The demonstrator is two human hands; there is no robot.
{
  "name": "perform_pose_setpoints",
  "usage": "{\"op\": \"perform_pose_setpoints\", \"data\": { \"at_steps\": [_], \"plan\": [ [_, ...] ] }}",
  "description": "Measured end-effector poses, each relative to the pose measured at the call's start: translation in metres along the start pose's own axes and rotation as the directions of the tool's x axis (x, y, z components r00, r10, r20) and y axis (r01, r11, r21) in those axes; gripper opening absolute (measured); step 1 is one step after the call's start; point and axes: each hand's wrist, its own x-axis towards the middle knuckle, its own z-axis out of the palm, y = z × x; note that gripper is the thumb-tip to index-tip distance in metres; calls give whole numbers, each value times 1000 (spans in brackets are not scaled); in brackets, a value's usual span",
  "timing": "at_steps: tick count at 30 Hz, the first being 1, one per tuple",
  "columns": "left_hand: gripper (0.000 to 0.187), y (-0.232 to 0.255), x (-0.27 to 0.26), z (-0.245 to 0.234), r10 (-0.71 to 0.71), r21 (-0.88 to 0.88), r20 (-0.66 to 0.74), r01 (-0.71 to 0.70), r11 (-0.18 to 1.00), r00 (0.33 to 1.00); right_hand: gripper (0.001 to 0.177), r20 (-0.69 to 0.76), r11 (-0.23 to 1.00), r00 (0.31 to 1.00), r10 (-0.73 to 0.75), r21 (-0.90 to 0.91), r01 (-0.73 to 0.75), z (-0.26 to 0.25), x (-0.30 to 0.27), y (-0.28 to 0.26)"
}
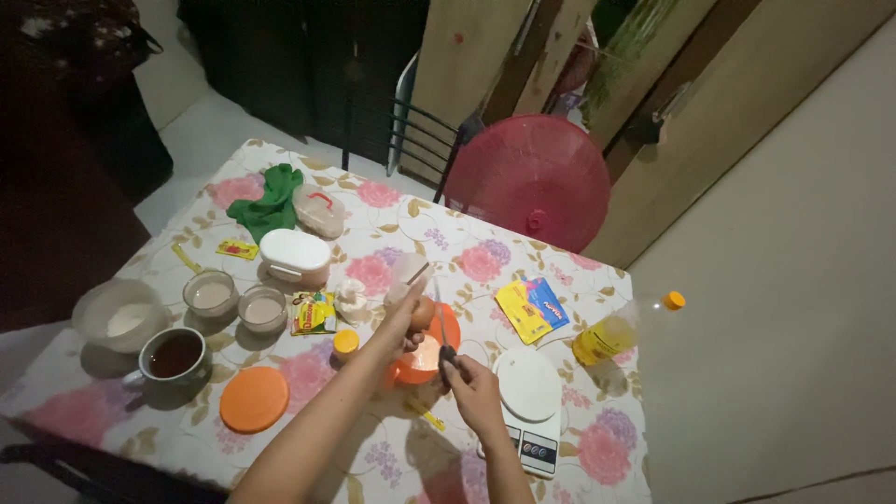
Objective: Prepare and mix ingredients for a recipe, including weighing flour and adding milk and egg.
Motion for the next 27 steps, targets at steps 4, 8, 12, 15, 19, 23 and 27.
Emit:
{"op": "perform_pose_setpoints", "data": {
  "at_steps": [4,8,12,15,19,23,27],
  "plan": [
    [32,-16,24,-5,149,101,70,-156,983,986,20,-84,960,995,-45,-278,20,5,-2,-16],
    [23,-17,33,-5,126,119,26,-128,985,992,25,-150,876,985,-88,-482,4,11,-6,-38],
    [22,-22,46,-8,182,82,-43,-178,981,982,29,-209,883,941,-266,-445,151,15,-10,-39],
    [20,-22,44,-5,197,71,-61,-193,979,978,44,-270,769,853,-447,-603,212,26,-16,-68],
    [18,-22,36,1,208,25,-67,-206,978,976,74,-79,460,692,-717,-800,385,34,-10,-76],
    [19,-9,21,8,171,33,-55,-169,985,984,56,-63,701,857,-512,-607,374,36,-2,-46],
    [47,-5,17,9,82,69,-63,-77,995,995,33,-163,771,865,-475,-551,319,34,-1,-36]
  ]
}}
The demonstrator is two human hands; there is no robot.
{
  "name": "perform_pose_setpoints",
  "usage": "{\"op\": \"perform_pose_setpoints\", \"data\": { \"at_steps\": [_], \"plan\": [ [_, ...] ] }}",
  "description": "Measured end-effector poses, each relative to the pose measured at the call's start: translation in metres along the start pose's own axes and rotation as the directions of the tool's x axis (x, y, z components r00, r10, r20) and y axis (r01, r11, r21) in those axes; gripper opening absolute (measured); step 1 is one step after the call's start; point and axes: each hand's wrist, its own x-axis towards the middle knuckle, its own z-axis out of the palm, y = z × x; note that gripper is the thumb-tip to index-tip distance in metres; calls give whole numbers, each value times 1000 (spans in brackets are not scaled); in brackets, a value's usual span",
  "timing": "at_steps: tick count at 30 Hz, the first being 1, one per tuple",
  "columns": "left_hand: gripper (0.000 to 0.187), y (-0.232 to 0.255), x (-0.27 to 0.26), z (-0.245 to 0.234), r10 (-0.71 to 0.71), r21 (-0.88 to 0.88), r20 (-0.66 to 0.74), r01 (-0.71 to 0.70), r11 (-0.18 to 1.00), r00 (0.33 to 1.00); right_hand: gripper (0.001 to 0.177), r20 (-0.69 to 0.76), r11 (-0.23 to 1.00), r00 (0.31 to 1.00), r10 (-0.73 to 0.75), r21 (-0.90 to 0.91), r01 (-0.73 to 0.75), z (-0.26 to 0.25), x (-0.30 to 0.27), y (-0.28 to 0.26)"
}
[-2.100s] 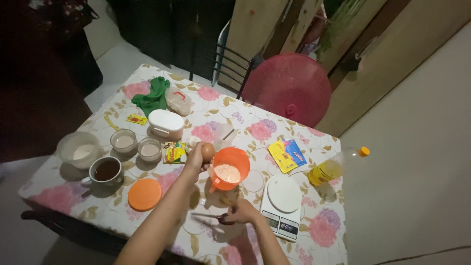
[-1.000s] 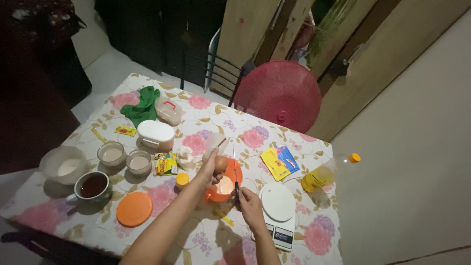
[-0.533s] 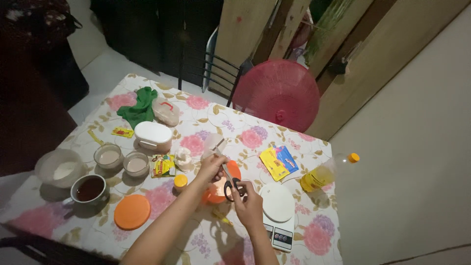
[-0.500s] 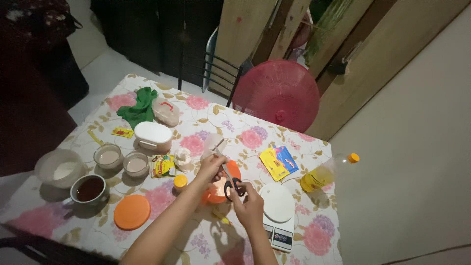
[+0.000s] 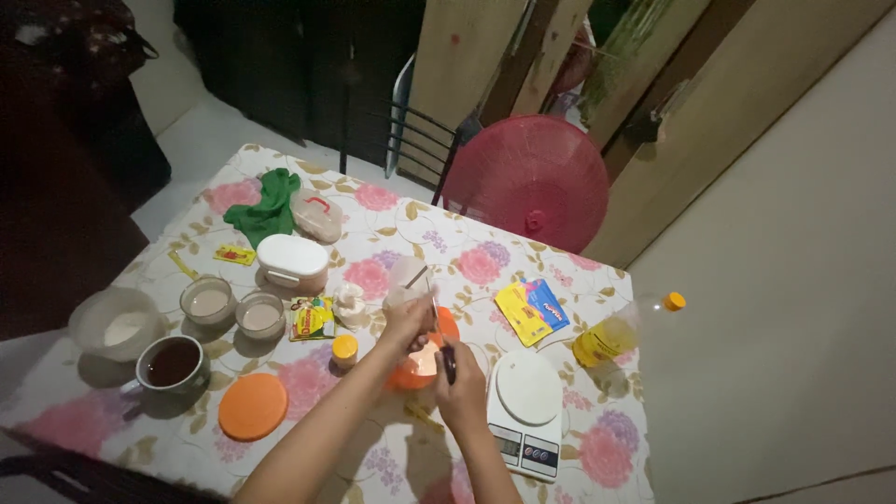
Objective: Prepare and mix ingredients for a recipe, including weighing flour and adding milk and egg.
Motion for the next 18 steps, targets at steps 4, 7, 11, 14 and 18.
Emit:
{"op": "perform_pose_setpoints", "data": {
  "at_steps": [4,7,11,14,18],
  "plan": [
    [58,-42,52,-26,-138,-190,82,152,970,987,32,-3,946,968,253,212,-246,-4,-2,-3],
    [45,-31,41,-28,-112,-144,95,125,982,989,36,28,907,972,231,354,-226,-2,-18,8],
    [41,-42,64,-31,-59,-228,152,93,969,987,33,-58,957,992,112,275,-92,0,-27,9],
    [52,-47,69,-29,-81,-150,169,107,983,982,32,-64,969,996,68,241,-51,2,-30,9],
    [50,-38,50,-24,-122,-106,134,137,985,983,32,-26,972,994,106,215,-98,-2,-26,3]
  ]
}}
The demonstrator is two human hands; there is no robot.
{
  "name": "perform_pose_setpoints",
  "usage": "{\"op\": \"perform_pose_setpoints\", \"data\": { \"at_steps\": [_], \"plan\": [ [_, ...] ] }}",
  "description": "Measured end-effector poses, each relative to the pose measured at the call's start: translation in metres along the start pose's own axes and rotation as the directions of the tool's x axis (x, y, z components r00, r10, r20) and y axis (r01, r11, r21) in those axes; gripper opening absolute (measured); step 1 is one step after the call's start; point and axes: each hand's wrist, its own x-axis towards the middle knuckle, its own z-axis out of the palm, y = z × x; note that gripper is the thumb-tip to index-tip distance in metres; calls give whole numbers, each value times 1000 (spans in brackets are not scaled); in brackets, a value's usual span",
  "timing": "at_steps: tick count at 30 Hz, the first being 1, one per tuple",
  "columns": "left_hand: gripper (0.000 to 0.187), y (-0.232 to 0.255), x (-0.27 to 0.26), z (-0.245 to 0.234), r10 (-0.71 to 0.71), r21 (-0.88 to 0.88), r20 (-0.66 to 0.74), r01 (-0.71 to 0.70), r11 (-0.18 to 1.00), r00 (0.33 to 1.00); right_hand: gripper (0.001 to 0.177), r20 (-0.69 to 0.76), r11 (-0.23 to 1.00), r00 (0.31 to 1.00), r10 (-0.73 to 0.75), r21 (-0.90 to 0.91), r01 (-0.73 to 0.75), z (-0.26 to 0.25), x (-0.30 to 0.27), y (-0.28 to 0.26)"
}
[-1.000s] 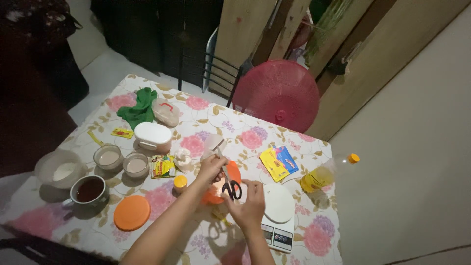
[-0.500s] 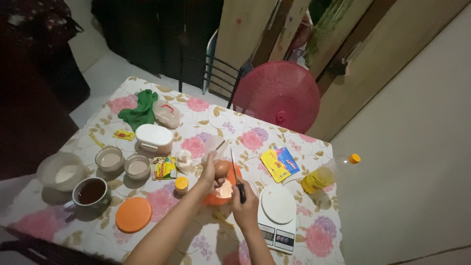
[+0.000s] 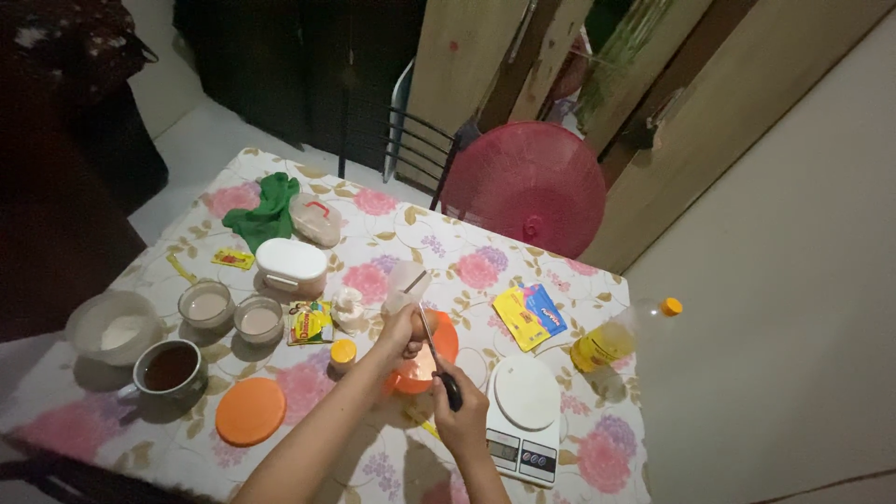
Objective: Prepare and mix ingredients for a recipe, including weighing flour and adding milk and egg.
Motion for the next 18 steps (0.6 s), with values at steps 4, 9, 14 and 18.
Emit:
{"op": "perform_pose_setpoints", "data": {
  "at_steps": [4,9,14,18],
  "plan": [
    [47,-5,5,-7,28,-17,25,-27,999,999,32,-61,999,998,-24,-42,21,-18,6,-29],
    [47,-2,6,-5,-56,-74,42,59,996,998,25,-267,939,918,-293,100,329,-12,0,-26],
    [39,-8,4,-5,32,-108,96,-22,994,995,33,-31,993,996,84,-76,-86,11,-3,-1],
    [39,-7,-2,-3,-15,-131,67,24,991,998,32,-59,999,997,43,-1,-43,5,-3,-7]
  ]
}}
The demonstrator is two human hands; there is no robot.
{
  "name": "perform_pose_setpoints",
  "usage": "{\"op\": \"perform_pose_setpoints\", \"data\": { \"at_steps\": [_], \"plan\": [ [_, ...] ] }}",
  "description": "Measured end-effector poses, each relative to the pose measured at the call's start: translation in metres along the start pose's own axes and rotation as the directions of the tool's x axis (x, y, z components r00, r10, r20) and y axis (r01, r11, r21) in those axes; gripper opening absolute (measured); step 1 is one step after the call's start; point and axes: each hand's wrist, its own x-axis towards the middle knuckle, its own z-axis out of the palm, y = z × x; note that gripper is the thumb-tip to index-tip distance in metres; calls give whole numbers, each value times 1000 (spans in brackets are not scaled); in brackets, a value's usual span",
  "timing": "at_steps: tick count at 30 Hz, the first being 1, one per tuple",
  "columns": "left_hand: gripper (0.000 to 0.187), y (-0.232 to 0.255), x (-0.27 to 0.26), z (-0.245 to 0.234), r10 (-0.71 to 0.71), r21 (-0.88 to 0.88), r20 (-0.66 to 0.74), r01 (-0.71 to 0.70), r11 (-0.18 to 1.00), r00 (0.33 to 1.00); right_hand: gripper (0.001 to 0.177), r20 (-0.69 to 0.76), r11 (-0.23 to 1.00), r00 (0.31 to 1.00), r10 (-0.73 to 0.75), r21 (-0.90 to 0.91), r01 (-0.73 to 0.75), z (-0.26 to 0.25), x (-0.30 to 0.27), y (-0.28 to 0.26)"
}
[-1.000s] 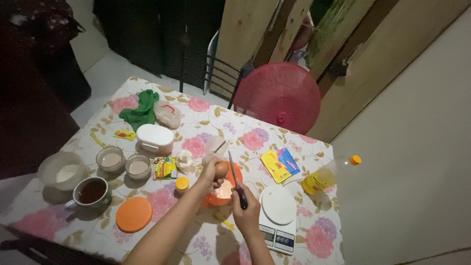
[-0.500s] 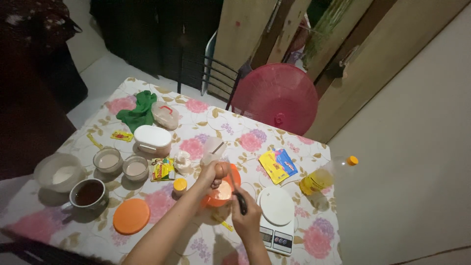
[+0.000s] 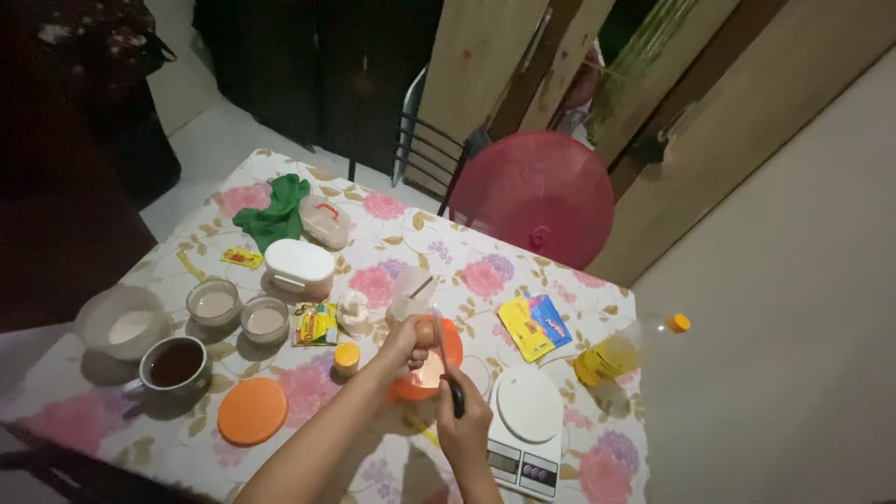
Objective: Prepare and mix ingredients for a recipe, including weighing flour and adding milk and egg.
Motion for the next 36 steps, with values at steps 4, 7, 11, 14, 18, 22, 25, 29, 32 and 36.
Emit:
{"op": "perform_pose_setpoints", "data": {
  "at_steps": [4,7,11,14,18,22,25,29,32,36],
  "plan": [
    [44,5,8,-2,-49,48,-30,51,998,998,30,-149,979,972,-182,60,193,-9,2,-3],
    [58,27,-32,25,-244,151,-139,264,953,960,31,-179,972,957,-228,8,233,-8,5,5],
    [66,20,-9,12,-163,302,-266,243,922,950,30,-236,992,971,29,122,0,-2,29,54],
    [59,27,-21,18,-36,343,-217,111,933,976,25,-239,967,959,151,239,-92,2,53,103],
    [36,22,-14,17,72,313,-116,-32,949,991,40,-83,943,987,136,-294,-154,18,61,179],
    [27,32,-35,31,111,300,-16,-101,949,994,53,180,719,935,305,-688,-102,19,50,157],
    [22,31,-30,27,123,299,-37,-107,948,992,43,210,655,924,321,-754,-56,17,38,129],
    [27,31,-29,18,209,381,63,-217,899,976,44,232,656,933,275,-755,-5,21,27,117],
    [25,34,-35,21,192,428,-15,-167,888,981,56,208,653,938,278,-757,-26,25,25,124],
    [38,32,-30,20,251,464,11,-227,856,968,58,224,652,922,316,-757,-39,23,27,125]
  ]
}}
